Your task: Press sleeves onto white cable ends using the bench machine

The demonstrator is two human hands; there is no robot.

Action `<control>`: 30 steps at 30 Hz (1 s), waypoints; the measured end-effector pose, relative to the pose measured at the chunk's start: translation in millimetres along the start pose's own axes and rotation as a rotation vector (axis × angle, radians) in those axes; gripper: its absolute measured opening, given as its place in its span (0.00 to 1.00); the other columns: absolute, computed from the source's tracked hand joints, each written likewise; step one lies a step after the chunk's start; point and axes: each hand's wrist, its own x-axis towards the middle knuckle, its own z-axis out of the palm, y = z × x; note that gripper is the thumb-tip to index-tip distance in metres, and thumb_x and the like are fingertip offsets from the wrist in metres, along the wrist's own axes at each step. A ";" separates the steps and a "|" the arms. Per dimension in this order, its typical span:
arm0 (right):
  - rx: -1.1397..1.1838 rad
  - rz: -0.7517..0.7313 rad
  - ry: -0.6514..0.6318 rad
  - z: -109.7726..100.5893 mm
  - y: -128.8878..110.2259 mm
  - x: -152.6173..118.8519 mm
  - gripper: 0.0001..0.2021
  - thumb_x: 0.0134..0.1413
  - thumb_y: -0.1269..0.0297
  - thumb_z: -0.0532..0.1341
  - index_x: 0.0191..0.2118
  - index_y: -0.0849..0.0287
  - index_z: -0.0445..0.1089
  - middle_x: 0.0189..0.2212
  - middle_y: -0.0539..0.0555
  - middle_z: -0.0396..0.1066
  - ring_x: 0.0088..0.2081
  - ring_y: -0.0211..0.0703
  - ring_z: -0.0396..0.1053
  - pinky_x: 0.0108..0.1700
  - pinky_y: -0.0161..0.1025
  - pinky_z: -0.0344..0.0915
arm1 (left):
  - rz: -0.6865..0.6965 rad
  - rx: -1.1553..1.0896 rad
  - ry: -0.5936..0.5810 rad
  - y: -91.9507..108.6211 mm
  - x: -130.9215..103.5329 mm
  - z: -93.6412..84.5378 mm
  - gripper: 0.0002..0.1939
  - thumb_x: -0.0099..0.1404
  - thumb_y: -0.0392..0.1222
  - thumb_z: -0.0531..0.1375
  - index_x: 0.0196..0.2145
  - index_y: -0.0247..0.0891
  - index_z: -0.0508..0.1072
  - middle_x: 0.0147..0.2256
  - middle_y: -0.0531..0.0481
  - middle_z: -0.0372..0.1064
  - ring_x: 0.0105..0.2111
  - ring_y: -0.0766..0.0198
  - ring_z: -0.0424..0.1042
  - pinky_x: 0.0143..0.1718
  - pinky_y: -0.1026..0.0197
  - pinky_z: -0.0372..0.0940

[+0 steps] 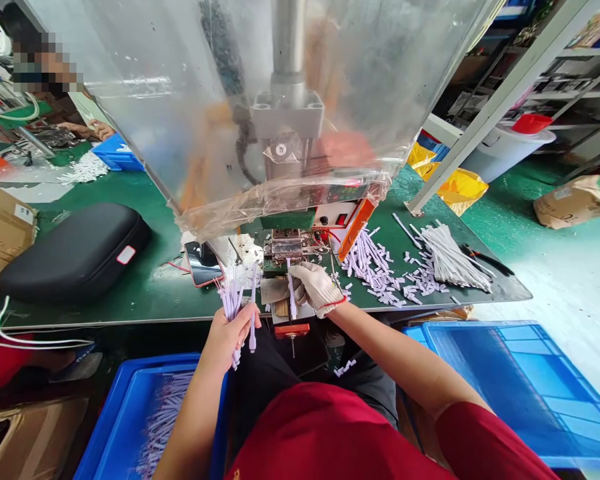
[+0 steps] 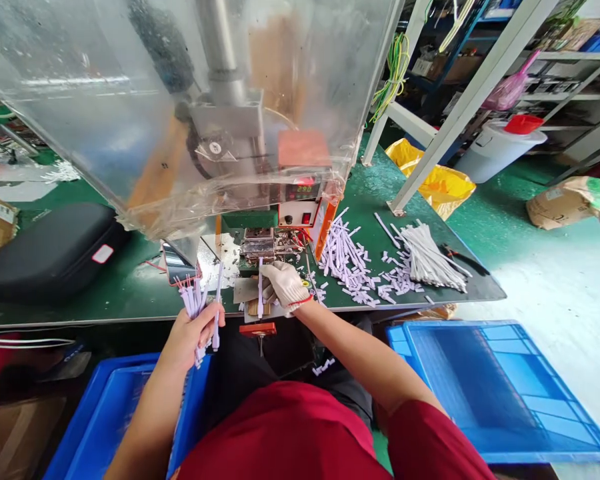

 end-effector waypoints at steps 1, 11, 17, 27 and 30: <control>-0.016 -0.011 0.014 -0.8 -0.9 -1.3 0.11 0.54 0.57 0.61 0.28 0.56 0.61 0.15 0.45 0.65 0.12 0.36 0.62 0.11 0.31 0.57 | 0.010 0.005 0.011 0.3 0.5 0.4 0.22 0.57 0.59 0.66 0.25 0.34 0.73 0.15 0.56 0.61 0.11 0.76 0.50 0.13 0.69 0.43; -0.107 -0.336 -0.221 -2.0 -16.5 -55.8 0.19 0.57 0.46 0.63 0.32 0.60 0.66 0.21 0.49 0.70 0.18 0.33 0.66 0.19 0.29 0.62 | 0.108 0.338 -0.219 17.8 4.1 15.7 0.24 0.63 0.53 0.63 0.17 0.37 0.66 0.14 0.56 0.57 0.16 0.72 0.57 0.19 0.66 0.52; 0.147 -0.405 0.247 -70.5 -31.1 -48.9 0.17 0.55 0.48 0.62 0.33 0.58 0.66 0.21 0.47 0.67 0.17 0.31 0.60 0.18 0.29 0.59 | -0.021 0.036 -0.341 14.2 -8.5 5.8 0.18 0.61 0.53 0.66 0.26 0.38 0.68 0.13 0.60 0.52 0.13 0.74 0.49 0.16 0.67 0.43; -1.226 -0.170 0.464 -171.3 -29.8 17.3 0.20 0.59 0.49 0.56 0.38 0.62 0.75 0.35 0.64 0.77 0.38 0.52 0.74 0.39 0.40 0.65 | -0.100 -0.281 -0.130 7.6 33.4 31.2 0.19 0.55 0.50 0.71 0.26 0.38 0.65 0.14 0.63 0.49 0.13 0.74 0.50 0.15 0.70 0.48; -1.272 -0.087 0.440 -167.9 -30.0 29.8 0.17 0.58 0.56 0.56 0.41 0.63 0.76 0.37 0.66 0.77 0.39 0.51 0.74 0.37 0.37 0.63 | -0.066 0.009 -0.094 1.1 44.9 52.7 0.22 0.59 0.56 0.66 0.22 0.39 0.63 0.10 0.62 0.49 0.11 0.75 0.46 0.14 0.69 0.43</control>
